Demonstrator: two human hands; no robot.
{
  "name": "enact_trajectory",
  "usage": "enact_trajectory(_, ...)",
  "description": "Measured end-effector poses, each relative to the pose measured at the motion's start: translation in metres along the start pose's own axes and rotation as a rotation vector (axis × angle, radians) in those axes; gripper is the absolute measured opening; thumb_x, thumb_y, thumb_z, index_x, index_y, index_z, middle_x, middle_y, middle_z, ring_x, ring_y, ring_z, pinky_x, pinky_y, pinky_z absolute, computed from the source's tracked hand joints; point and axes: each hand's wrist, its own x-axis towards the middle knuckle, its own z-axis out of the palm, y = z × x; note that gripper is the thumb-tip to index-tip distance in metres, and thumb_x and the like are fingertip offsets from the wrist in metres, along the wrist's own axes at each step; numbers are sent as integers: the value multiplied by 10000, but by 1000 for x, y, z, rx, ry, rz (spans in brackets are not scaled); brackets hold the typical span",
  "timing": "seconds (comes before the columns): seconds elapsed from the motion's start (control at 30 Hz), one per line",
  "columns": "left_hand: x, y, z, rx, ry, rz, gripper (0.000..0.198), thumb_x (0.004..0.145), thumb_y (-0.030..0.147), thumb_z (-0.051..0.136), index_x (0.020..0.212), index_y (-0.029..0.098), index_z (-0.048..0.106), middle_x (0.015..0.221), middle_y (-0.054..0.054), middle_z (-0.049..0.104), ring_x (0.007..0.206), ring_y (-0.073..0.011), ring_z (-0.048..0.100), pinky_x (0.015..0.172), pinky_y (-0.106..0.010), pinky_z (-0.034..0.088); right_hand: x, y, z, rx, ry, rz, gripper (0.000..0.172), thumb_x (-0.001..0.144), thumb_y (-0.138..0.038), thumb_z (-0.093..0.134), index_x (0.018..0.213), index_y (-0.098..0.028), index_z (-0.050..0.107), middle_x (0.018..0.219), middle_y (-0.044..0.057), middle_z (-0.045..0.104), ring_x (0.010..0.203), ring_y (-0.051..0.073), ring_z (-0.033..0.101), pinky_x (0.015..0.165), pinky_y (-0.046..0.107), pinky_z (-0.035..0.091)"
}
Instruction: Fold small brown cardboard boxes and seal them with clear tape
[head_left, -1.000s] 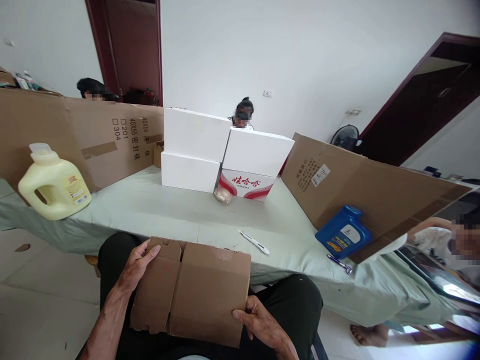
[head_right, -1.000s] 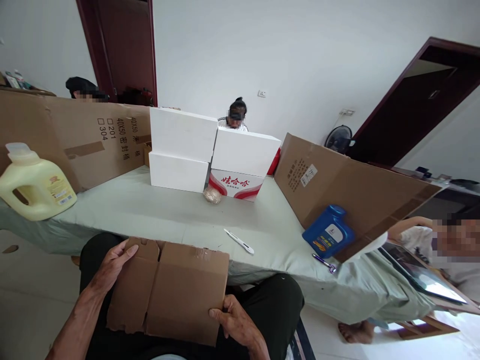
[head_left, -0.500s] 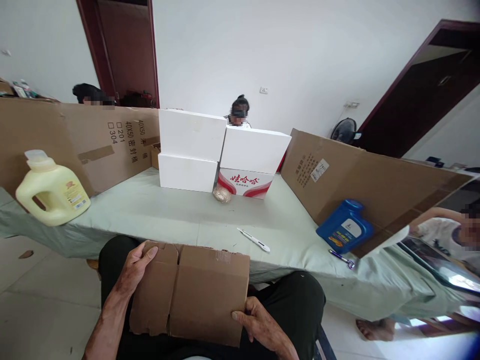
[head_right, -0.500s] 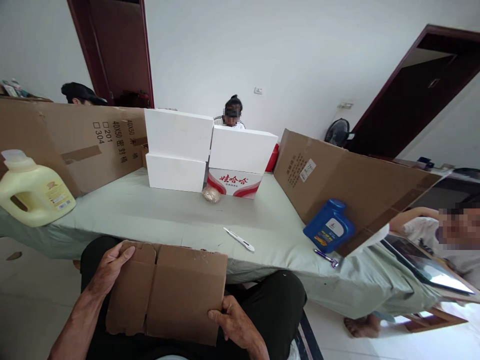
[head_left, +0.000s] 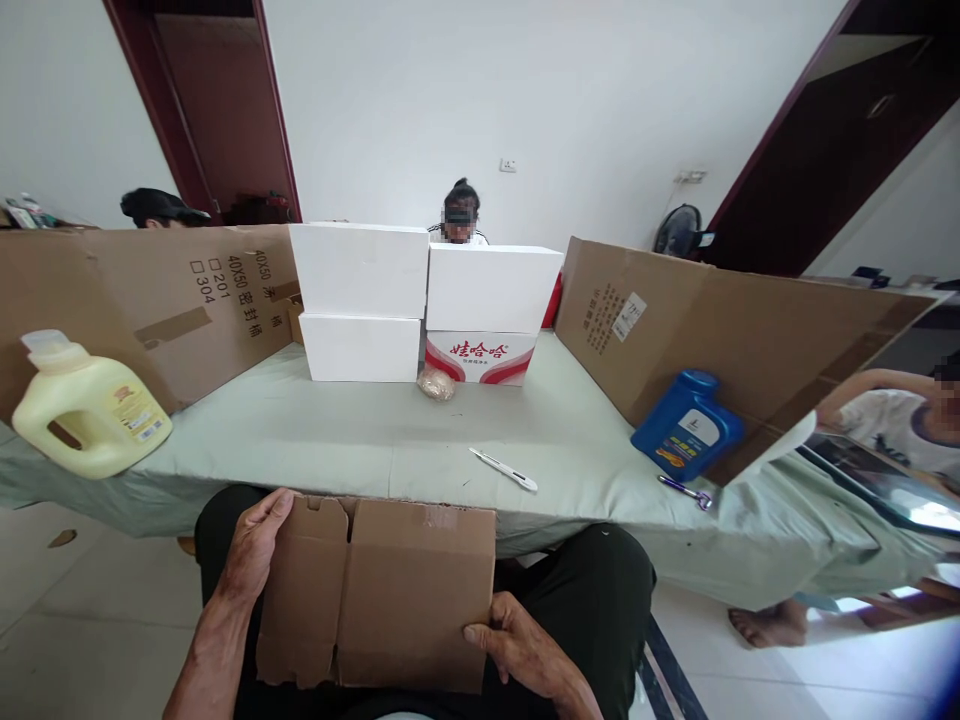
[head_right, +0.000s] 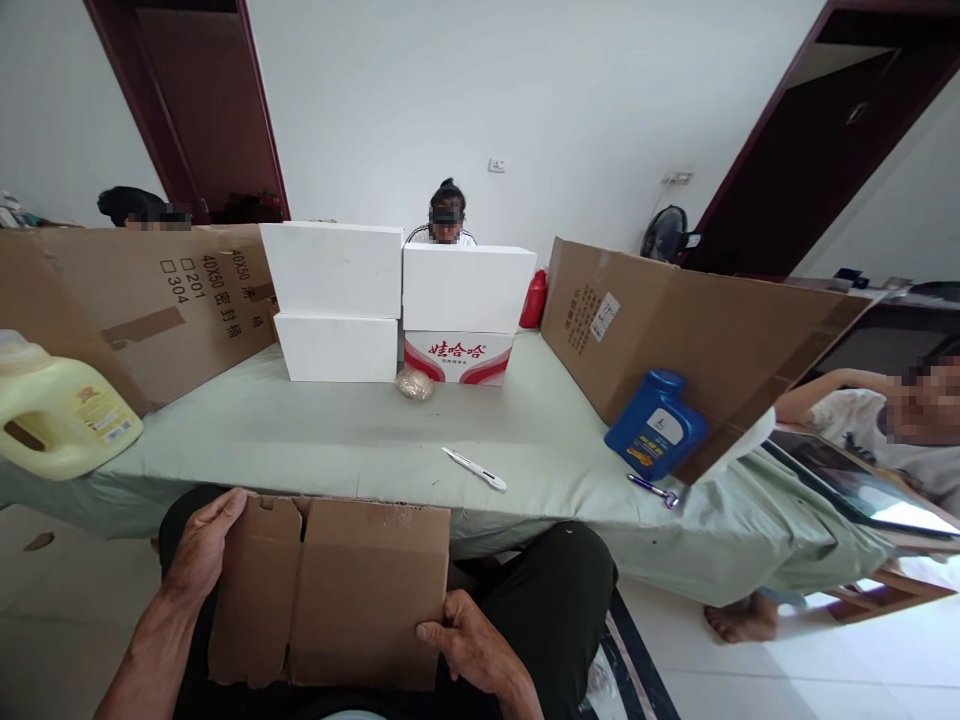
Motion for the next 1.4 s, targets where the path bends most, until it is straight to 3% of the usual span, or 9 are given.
enact_trajectory(0.3, 2, 4, 3, 116, 9, 84, 684, 676, 824, 811, 856, 165, 820, 840, -89, 791, 867, -275, 713, 761, -337, 594, -2, 12, -3, 8, 30, -1, 649, 778, -817, 760, 723, -195, 581, 609, -73, 409, 515, 74, 384, 458, 198, 367)
enact_trajectory(0.6, 1, 5, 1, 164, 26, 132, 587, 740, 761, 795, 783, 176, 801, 789, -59, 758, 775, -223, 646, 685, -275, 531, -3, 14, -3, -18, 34, 14, 642, 783, -815, 758, 718, -200, 583, 603, -73, 415, 517, 85, 398, 462, 211, 383)
enact_trajectory(0.73, 2, 1, -4, 194, 9, 154, 553, 795, 723, 763, 812, 171, 805, 819, -69, 764, 786, -225, 650, 685, -276, 524, -1, 8, -3, 6, -23, -16, 661, 811, -805, 745, 662, -200, 525, 599, -77, 367, 517, 72, 353, 461, 202, 369)
enact_trajectory(0.9, 1, 0, -11, 212, 21, 177, 515, 793, 676, 787, 805, 161, 797, 784, -54, 740, 762, -205, 633, 677, -257, 497, 3, 2, -2, 20, -69, -43, 666, 848, -792, 720, 656, -207, 467, 620, -82, 315, 510, 60, 304, 438, 192, 334)
enact_trajectory(1.13, -1, 4, -14, 213, 50, 186, 488, 804, 654, 767, 748, 169, 785, 740, -42, 696, 739, -202, 595, 658, -263, 474, 4, -8, 1, 27, -83, -38, 649, 867, -786, 706, 676, -194, 521, 639, -72, 336, 549, 69, 306, 458, 190, 345)
enact_trajectory(1.4, -5, 15, -9, 263, 73, 188, 426, 725, 593, 809, 651, 183, 721, 667, -17, 605, 684, -175, 519, 632, -265, 421, 7, -11, 1, -13, -73, -21, 648, 856, -794, 711, 683, -191, 545, 637, -70, 339, 555, 73, 314, 459, 187, 343)
